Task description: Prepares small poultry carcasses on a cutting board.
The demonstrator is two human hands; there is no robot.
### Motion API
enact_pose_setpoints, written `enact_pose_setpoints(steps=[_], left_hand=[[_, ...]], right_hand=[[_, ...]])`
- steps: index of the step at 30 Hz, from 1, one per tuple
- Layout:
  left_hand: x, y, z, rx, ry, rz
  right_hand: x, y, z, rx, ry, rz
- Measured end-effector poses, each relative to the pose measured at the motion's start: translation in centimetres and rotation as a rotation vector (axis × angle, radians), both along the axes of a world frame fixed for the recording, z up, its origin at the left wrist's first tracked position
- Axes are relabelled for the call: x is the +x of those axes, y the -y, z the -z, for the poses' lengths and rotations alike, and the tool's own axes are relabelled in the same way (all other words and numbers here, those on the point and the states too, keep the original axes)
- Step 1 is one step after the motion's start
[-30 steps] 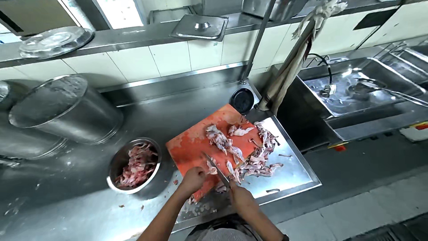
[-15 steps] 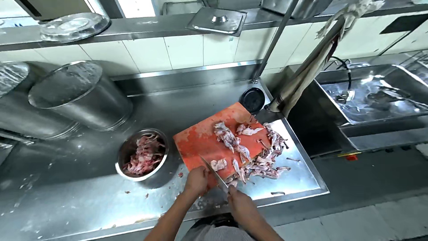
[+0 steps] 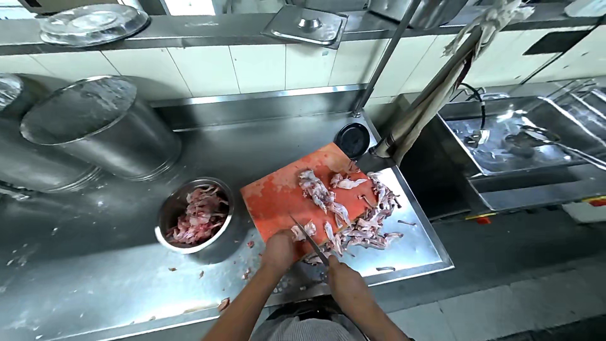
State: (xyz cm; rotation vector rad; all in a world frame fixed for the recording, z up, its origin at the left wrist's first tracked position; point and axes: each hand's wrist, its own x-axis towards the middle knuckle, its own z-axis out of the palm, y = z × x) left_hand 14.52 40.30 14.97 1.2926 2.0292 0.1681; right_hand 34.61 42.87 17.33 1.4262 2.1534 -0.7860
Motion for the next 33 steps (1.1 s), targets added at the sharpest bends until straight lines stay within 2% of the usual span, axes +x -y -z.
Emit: enact_pose_setpoints(steps=[3, 7, 12, 18, 21, 24, 28, 33], left_hand=[[0.0, 0.3, -0.5, 0.028, 0.027, -0.052], [0.1, 0.8, -0.3, -0.007, 0.066, -0.094], [0.5, 0.5, -0.2, -0.001, -0.043, -0.022], [1.4, 0.4, -0.2, 0.051, -0.12, 0.043], [1.2, 0.8, 0.4, 0.075, -0.133, 0.014], [0.5, 1.1, 1.0, 0.065, -0.095, -0.042], [0.6, 1.2, 0.6, 0.065, -0.019, -0.117], [0.6, 0.5, -0.8, -0.038, -0.008, -0.092]], right_hand=[[-0.4, 0.8, -1.1, 0.007, -0.005, -0.026], [-0.4, 1.2, -0.2, -0.024, -0.017, -0.072], [-0.7, 1.5, 0.0, 0.032, 0.101, -0.025], [-1.9, 0.9, 0.6, 0.073, 0.083, 0.003], [-2.8, -0.7, 0.6, -0.021, 0.02, -0.002], [-1.4, -1.2, 0.1, -0.115, -0.062, 0.027], [-0.4, 0.9, -0.8, -0.039, -0.031, -0.006], [-0.9, 1.7, 1.5, 0.034, 0.034, -0.038]])
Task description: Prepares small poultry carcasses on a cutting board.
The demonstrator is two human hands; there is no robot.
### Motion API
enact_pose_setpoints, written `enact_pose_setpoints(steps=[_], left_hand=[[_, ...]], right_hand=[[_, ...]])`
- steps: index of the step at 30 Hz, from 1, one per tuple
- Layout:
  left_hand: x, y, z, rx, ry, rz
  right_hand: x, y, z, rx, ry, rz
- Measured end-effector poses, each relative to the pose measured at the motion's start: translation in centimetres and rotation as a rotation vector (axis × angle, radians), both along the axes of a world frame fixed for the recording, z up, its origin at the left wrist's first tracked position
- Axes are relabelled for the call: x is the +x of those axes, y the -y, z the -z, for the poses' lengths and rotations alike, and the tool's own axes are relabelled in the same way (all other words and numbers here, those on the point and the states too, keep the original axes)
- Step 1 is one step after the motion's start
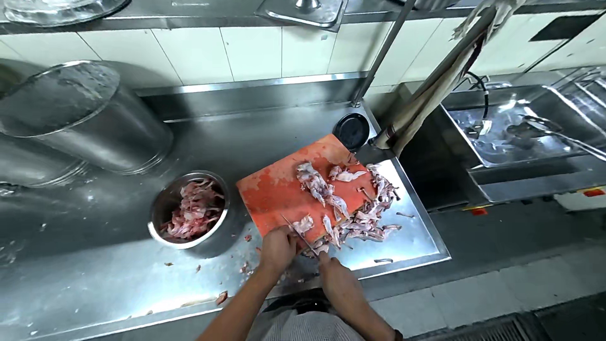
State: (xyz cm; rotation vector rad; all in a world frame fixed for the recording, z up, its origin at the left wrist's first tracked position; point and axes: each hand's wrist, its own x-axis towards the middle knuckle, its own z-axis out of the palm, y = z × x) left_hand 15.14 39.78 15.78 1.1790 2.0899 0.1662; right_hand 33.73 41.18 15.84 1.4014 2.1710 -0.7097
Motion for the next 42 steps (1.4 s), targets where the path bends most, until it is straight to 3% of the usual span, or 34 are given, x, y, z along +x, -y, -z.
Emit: enact_pose_setpoints(steps=[7, 13, 17, 23, 30, 35, 40, 42], left_hand=[[-0.3, -0.6, 0.4, -0.013, -0.032, 0.046], [-0.7, 0.1, 2.1, 0.035, -0.002, 0.053], [-1.2, 0.9, 2.8, 0.128, 0.017, 0.073], [-1.9, 1.0, 1.7, 0.155, -0.018, 0.02], [-2.9, 0.4, -0.7, 0.142, -0.101, 0.227], [-2.2, 0.4, -0.1, 0.113, -0.146, 0.335], [-2.3, 1.9, 0.8, 0.205, -0.158, 0.235], [-2.3, 3.3, 2.7, 0.379, -0.21, 0.201]], right_hand=[[-2.1, -1.6, 0.0, 0.01, 0.001, 0.007], [1.5, 0.0, 0.4, -0.087, -0.016, 0.054], [-1.2, -2.2, 0.0, -0.107, -0.085, 0.009], [-2.5, -3.0, -0.8, 0.037, -0.037, -0.025], [0.2, -0.9, -3.0, 0.005, -0.013, -0.076], [-1.8, -1.7, -1.4, -0.045, -0.017, -0.057], [-2.3, -1.9, -0.7, -0.092, -0.036, -0.03], [0.0, -0.8, -0.1, -0.12, -0.058, -0.013]])
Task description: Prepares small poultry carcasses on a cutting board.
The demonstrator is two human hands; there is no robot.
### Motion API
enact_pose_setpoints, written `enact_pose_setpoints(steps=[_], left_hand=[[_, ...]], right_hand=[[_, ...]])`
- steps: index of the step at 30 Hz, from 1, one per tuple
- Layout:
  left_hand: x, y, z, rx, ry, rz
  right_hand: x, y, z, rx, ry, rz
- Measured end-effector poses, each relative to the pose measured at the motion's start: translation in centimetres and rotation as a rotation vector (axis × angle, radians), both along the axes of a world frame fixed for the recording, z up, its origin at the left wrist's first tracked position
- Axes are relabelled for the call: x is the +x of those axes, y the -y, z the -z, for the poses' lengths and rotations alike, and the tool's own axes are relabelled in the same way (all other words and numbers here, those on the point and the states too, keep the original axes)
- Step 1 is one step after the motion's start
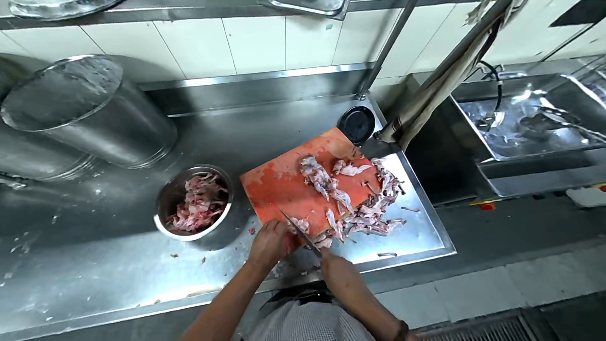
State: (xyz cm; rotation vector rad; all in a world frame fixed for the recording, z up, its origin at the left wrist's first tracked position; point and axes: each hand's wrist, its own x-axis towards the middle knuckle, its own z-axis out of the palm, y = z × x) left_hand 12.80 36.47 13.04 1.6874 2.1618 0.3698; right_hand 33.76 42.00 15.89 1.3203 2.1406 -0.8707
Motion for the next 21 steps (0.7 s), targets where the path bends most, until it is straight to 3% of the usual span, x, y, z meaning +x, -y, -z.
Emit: enact_pose_setpoints(steps=[5, 8, 12, 16, 18, 21], left_hand=[[1.6, 2.6, 4.0, 0.354, -0.027, -0.079], [2.3, 3.6, 4.8, 0.405, 0.032, -0.212], [2.6, 2.8, 2.1, 0.078, 0.189, -0.445], [2.5, 1.0, -0.5, -0.32, 0.35, -0.523], [2.6, -0.5, -1.2, -0.338, 0.551, -0.59], [3.4, -3.2, -2.9, -0.179, 1.003, -0.699]], right_hand=[[1.9, 1.0, 0.6, -0.1, -0.002, 0.026], [0.1, 0.0, 1.1, -0.117, -0.135, 0.051], [0.9, 0.1, 2.7, -0.162, -0.24, 0.079], [4.1, 1.0, 2.0, -0.244, -0.251, 0.129], [4.2, 0.2, 0.2, -0.188, -0.243, 0.169], [3.3, -1.0, -2.9, 0.014, -0.273, 0.264]])
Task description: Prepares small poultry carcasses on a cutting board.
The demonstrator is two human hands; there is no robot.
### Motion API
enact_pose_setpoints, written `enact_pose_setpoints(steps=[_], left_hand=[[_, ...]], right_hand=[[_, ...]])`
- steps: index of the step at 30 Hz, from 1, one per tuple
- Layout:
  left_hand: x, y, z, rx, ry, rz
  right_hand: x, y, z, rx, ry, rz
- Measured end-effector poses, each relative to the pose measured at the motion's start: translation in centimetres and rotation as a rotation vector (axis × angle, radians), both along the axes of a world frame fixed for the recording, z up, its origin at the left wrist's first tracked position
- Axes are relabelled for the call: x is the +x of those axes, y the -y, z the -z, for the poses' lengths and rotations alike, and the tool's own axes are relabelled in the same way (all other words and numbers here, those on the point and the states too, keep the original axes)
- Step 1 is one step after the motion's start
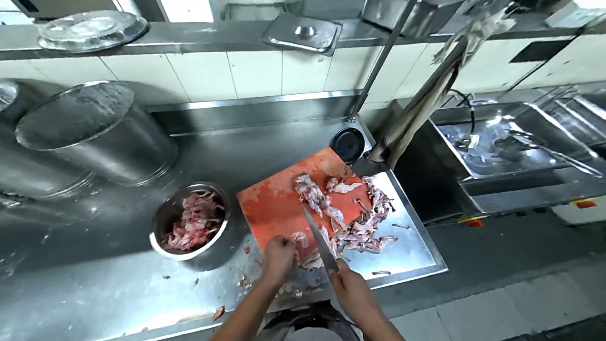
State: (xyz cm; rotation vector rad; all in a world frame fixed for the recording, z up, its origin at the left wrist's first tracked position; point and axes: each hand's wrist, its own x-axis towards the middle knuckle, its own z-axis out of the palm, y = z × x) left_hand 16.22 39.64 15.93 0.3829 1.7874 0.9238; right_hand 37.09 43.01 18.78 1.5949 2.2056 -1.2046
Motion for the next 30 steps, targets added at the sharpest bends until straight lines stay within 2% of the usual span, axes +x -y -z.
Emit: enact_pose_setpoints(steps=[2, 4, 8, 11, 18, 24, 30], left_hand=[[0.5, -1.3, -1.7, 0.084, 0.217, -0.125], [0.7, -1.7, -2.1, 0.058, 0.344, -0.223], [0.3, 0.3, 0.9, -0.088, 0.369, -0.307], [0.0, 1.7, 2.0, -0.127, 0.28, -0.214], [-1.3, 2.0, 2.5, -0.271, -0.052, 0.146], [-2.3, 1.5, 2.6, -0.283, -0.059, 0.208], [-3.3, 1.4, 3.2, -0.307, -0.103, 0.297]], right_hand=[[-0.9, -0.4, -1.9, 0.088, 0.0, 0.031], [-1.8, -0.2, -2.5, 0.12, 0.003, -0.005], [-3.0, 1.6, 1.7, 0.025, 0.097, -0.188], [-3.4, 2.5, 4.6, 0.071, 0.213, -0.267], [-4.7, 1.6, 3.7, 0.21, 0.331, -0.251], [-6.6, -0.6, 2.5, 0.116, 0.355, -0.271], [-4.9, 0.0, 2.1, 0.124, 0.308, -0.312]])
